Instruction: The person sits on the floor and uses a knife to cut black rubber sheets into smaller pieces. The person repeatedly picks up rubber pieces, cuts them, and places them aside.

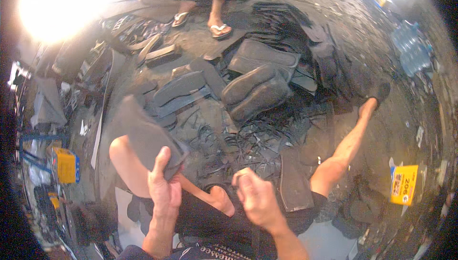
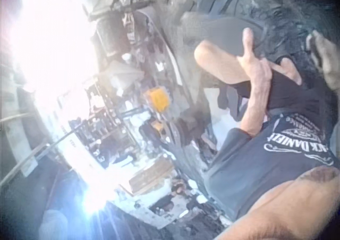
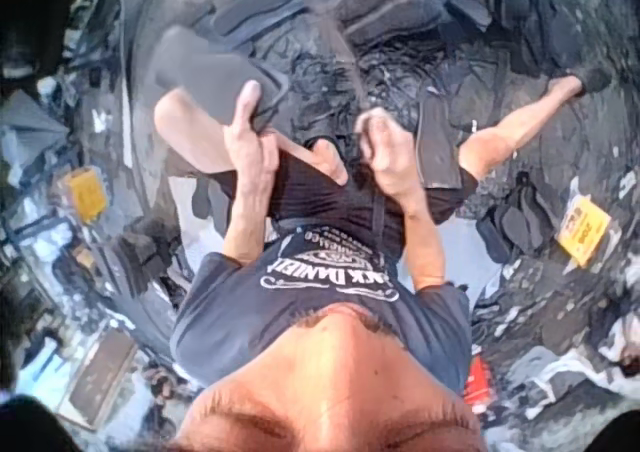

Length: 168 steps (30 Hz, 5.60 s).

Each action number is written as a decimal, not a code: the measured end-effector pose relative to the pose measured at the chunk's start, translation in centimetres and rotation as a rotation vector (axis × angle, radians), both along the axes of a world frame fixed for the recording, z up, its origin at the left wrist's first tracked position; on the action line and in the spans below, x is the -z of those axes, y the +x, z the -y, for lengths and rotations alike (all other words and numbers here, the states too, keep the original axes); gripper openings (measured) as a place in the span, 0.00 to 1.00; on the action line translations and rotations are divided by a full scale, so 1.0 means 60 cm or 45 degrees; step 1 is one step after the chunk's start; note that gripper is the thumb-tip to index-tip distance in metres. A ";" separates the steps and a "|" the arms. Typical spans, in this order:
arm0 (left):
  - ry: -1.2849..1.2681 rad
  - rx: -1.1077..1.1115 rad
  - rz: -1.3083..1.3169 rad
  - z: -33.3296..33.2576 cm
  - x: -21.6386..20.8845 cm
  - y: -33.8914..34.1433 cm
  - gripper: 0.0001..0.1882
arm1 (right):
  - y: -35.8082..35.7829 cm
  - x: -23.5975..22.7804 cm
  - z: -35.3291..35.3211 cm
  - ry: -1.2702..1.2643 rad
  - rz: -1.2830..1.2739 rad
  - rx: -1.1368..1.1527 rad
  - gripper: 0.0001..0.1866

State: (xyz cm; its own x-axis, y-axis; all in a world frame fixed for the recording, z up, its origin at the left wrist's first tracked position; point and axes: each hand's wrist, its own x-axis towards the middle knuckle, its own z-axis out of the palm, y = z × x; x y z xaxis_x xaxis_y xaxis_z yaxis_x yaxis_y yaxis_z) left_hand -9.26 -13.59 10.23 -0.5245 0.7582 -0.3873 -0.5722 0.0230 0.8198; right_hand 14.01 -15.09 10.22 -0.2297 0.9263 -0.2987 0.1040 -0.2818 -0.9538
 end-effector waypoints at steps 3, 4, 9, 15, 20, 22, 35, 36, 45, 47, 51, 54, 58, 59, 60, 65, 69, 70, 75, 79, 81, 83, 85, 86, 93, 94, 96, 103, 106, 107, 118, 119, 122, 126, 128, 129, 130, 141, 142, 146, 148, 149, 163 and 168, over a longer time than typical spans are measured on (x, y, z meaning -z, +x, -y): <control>-0.099 -0.013 0.222 0.017 0.007 0.023 0.15 | -0.072 -0.025 0.013 0.355 0.244 -0.035 0.20; 0.023 -0.047 0.278 0.020 0.008 0.031 0.16 | -0.087 -0.017 0.021 0.380 0.281 -0.024 0.18; 0.040 -0.144 0.505 0.018 -0.020 0.028 0.24 | -0.071 0.015 0.081 0.286 0.456 -0.081 0.20; -0.040 -0.132 0.293 0.028 -0.005 0.029 0.20 | -0.035 0.008 0.134 0.215 0.563 -0.151 0.27; -0.085 -0.063 0.247 0.063 0.007 0.019 0.17 | -0.082 0.004 0.055 0.268 0.496 -0.207 0.19; -0.094 -0.020 0.226 0.086 0.010 0.010 0.17 | -0.099 0.000 0.024 0.238 0.425 -0.262 0.19; -0.090 0.125 0.233 0.124 -0.017 -0.019 0.22 | -0.214 0.058 -0.111 0.446 0.335 -0.340 0.20; -0.099 0.159 0.250 0.117 -0.020 -0.009 0.23 | -0.224 0.095 -0.123 0.547 0.274 -0.189 0.19; -0.182 0.743 0.174 0.159 0.037 0.021 0.16 | -0.081 0.074 -0.133 -0.276 -0.735 -0.335 0.29; -0.131 0.845 -0.080 0.142 0.042 0.020 0.20 | -0.053 0.049 -0.036 -0.056 -0.150 -0.138 0.32; -0.102 0.742 0.000 0.060 0.046 0.005 0.22 | -0.003 0.025 0.071 -0.221 0.111 -0.320 0.32; -0.141 0.882 0.187 0.022 0.043 0.010 0.17 | 0.009 0.019 0.104 -0.079 0.192 -0.262 0.30; -0.097 1.008 0.366 0.024 0.028 0.017 0.16 | 0.007 0.062 0.122 0.431 0.624 0.158 0.32; -0.083 1.031 0.388 0.026 0.026 0.016 0.16 | 0.007 0.078 0.143 0.501 0.672 0.190 0.32; -0.108 1.056 0.429 0.027 0.028 0.018 0.17 | 0.009 0.084 0.168 0.475 0.676 0.189 0.32; -0.107 1.230 0.463 0.041 0.030 0.022 0.18 | 0.048 0.074 0.166 0.536 0.740 0.125 0.33; -0.074 1.228 0.395 0.043 -0.003 0.025 0.15 | 0.087 -0.022 0.073 0.518 0.699 -0.202 0.29; -0.086 1.236 0.381 0.045 -0.004 0.023 0.16 | 0.095 -0.057 0.051 0.394 0.662 -0.318 0.27; -0.063 1.343 0.385 0.043 -0.049 0.030 0.17 | 0.100 -0.149 -0.029 0.211 0.624 -0.688 0.22; -0.082 1.407 0.390 0.049 -0.049 0.042 0.18 | 0.081 -0.197 -0.097 -0.085 0.778 -1.018 0.29; -0.113 1.522 0.356 0.042 -0.049 0.050 0.19 | 0.089 -0.176 -0.120 0.032 0.736 -1.152 0.34; -0.169 1.579 0.376 0.035 -0.044 0.065 0.19 | 0.080 -0.192 -0.170 -0.163 0.901 -1.406 0.40; -0.245 1.533 0.450 0.037 -0.035 0.072 0.17 | 0.079 -0.177 -0.217 -0.470 0.845 -1.593 0.41; -0.235 1.520 0.442 0.037 -0.029 0.071 0.16 | 0.087 -0.157 -0.221 -0.458 0.718 -1.629 0.40; 0.202 -0.142 -0.059 -0.039 -0.017 -0.011 0.10 | 0.115 -0.065 -0.133 -0.163 -0.166 -0.056 0.36; 0.181 0.059 -0.041 -0.029 -0.011 -0.017 0.12 | 0.092 -0.047 -0.107 -0.069 -0.063 -0.043 0.35; 0.015 0.100 -0.114 -0.011 -0.012 0.012 0.14 | 0.031 -0.019 -0.055 0.133 0.141 -0.068 0.33; 0.084 0.053 0.133 0.000 -0.038 0.036 0.16 | -0.098 -0.002 0.049 0.417 0.377 0.038 0.20; 0.065 0.094 0.141 -0.001 -0.043 0.035 0.17 | -0.086 0.036 0.096 0.442 0.377 0.013 0.23; 0.058 0.109 0.151 -0.002 -0.043 0.033 0.17 | -0.077 0.043 0.106 0.454 0.406 0.011 0.23; 0.190 0.099 0.017 0.068 -0.004 0.020 0.22 | -0.089 -0.036 0.008 0.243 0.351 -0.432 0.22; 0.191 0.105 0.020 0.072 0.001 0.015 0.24 | -0.105 -0.029 0.003 0.249 0.345 -0.410 0.21; 0.226 0.204 0.019 0.089 0.010 0.005 0.26 | -0.146 -0.013 -0.026 0.221 0.258 -0.359 0.22; 0.192 0.368 -0.085 0.093 0.018 0.028 0.22 | -0.129 0.019 -0.057 0.085 -0.215 -0.217 0.26; 0.063 0.465 -0.225 0.076 0.016 0.043 0.22 | -0.093 -0.001 -0.033 -0.096 -0.191 -0.183 0.25; 0.006 0.527 -0.275 0.070 0.019 0.055 0.23 | -0.069 -0.006 -0.016 -0.191 -0.162 -0.149 0.25; 0.018 0.650 -0.142 0.066 0.020 0.059 0.27 | -0.035 0.013 -0.001 -0.298 -0.266 -0.064 0.29; -0.722 1.476 0.324 0.051 0.328 0.362 0.53 | 0.274 0.106 0.185 -0.021 -0.496 1.999 0.18; -0.696 1.395 0.325 0.040 0.294 0.364 0.48 | 0.274 0.112 0.203 -0.087 -0.514 2.015 0.18; -0.201 1.167 0.177 0.011 0.141 0.312 0.28 | 0.205 0.078 0.196 -0.194 -0.769 1.492 0.33; 0.372 1.161 -0.900 -0.019 0.136 0.249 0.22 | 0.177 0.044 0.164 -0.241 -1.230 1.088 0.49; 0.550 0.984 -1.208 -0.032 0.122 0.228 0.24 | 0.186 0.045 0.145 -0.264 -1.215 0.783 0.46; -0.418 0.316 -0.430 -0.010 0.297 0.197 0.29 | 0.012 0.192 -0.019 -0.115 -0.223 0.902 0.14; -0.783 0.903 -1.478 -0.006 0.311 0.223 0.55 | 0.099 0.245 -0.014 -0.199 -0.378 1.324 0.12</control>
State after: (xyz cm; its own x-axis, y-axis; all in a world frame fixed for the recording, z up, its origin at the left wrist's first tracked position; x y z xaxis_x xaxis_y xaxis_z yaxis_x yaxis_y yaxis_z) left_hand 4.11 -13.24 -8.44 -0.3582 0.8578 -0.3685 0.6534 0.5123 0.5573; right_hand 19.94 -14.27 -4.49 0.5609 0.6659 -0.4918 -0.4834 -0.2188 -0.8476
